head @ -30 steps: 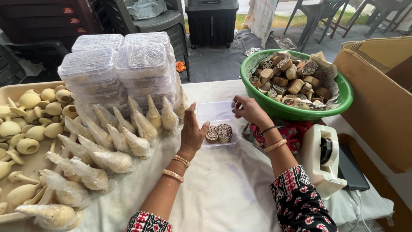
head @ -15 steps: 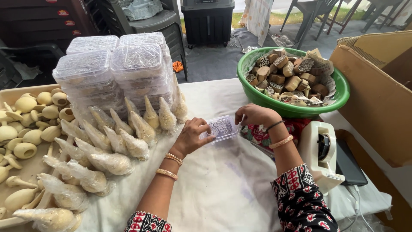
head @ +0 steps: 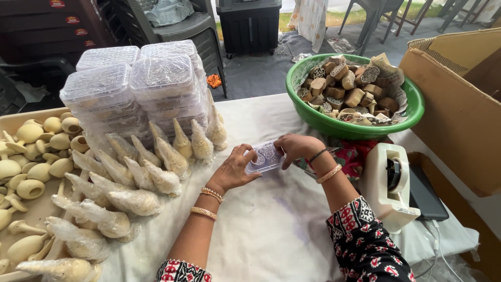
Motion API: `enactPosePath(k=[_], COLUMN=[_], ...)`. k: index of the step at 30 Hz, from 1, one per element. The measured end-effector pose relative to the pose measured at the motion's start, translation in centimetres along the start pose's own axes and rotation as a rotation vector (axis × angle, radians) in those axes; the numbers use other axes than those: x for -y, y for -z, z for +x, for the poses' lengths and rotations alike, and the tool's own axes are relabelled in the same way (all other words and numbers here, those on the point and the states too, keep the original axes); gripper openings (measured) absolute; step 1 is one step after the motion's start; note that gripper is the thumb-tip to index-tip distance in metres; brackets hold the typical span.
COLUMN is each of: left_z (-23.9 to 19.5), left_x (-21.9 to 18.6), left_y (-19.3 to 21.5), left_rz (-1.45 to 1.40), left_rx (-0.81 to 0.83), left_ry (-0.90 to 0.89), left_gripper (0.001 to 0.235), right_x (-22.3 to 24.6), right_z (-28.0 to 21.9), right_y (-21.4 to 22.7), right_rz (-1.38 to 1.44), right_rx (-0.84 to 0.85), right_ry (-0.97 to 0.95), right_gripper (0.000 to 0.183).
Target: The person wraps small wooden blocks in bubble wrap and places them into clear plastic containers. They then stack the containers and wrap another block in a cloth before placing it in a container. Finally, they wrap a container in bubble wrap and place it into a cardboard box.
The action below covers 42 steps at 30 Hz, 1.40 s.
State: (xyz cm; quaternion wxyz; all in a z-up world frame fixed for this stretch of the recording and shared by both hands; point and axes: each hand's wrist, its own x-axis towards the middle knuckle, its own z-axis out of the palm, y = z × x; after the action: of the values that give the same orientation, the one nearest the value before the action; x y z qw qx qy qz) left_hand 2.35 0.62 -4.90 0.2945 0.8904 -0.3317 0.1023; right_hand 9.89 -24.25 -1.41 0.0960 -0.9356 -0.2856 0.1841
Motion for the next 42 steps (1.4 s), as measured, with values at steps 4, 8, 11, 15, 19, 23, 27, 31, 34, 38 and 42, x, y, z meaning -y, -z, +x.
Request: enactPosePath(k=[4, 8, 11, 15, 19, 23, 27, 31, 34, 38, 42], left_z=[0.1, 0.0, 0.0, -0.2, -0.1, -0.1, -0.2, -0.4, -0.4, -0.5, -0.2], left_x=[0.4, 1.0, 1.0, 1.4, 1.3, 1.0, 1.1, 0.7, 0.5, 0.7, 1.1], left_y=[-0.6, -1.2, -1.4, -1.7, -1.9, -1.8, -2.1, -1.8, -1.7, -2.1, -3.1], left_rz=[0.039, 0.102, 0.098, 0.083, 0.082, 0.083, 0.114, 0.118, 0.099, 0.088, 0.092], left_rx=[-0.056, -0.113, -0.124, -0.135, -0.192, -0.218, -0.191, -0.193, -0.178, -0.16, -0.215], left_ry=[-0.038, -0.108, -0.116, -0.131, -0.194, -0.198, -0.186, -0.171, -0.132, -0.036, -0.059], left_gripper=[0.048, 0.054, 0.054, 0.055, 0.054, 0.052, 0.053, 0.054, 0.055, 0.062, 0.059], right_x=[0.3, 2.5, 3.6, 2.8, 2.2, 2.2, 2.8, 3.1, 3.0, 2.6, -0.1], right_z=[-0.1, -1.2, -2.0, -2.0, -3.2, -3.5, -4.1, -4.1, -4.2, -6.5, -10.0], right_y=[-0.5, -0.5, -1.0, -3.0, -6.0, -7.8, -8.0, -8.6, -8.6, -6.0, -4.8], right_rz=[-0.056, -0.063, -0.074, -0.134, -0.211, -0.332, -0.358, -0.497, -0.62, -0.114, 0.098], right_rx=[-0.063, -0.09, -0.186, -0.224, -0.423, -0.684, -0.657, -0.671, -0.664, -0.669, -0.572], right_ry=[0.05, -0.004, -0.042, -0.053, 0.073, 0.221, 0.139, 0.103, 0.068, 0.204, -0.112], right_gripper=[0.052, 0.061, 0.072, 0.072, 0.062, 0.049, 0.035, 0.026, 0.024, 0.048, 0.042])
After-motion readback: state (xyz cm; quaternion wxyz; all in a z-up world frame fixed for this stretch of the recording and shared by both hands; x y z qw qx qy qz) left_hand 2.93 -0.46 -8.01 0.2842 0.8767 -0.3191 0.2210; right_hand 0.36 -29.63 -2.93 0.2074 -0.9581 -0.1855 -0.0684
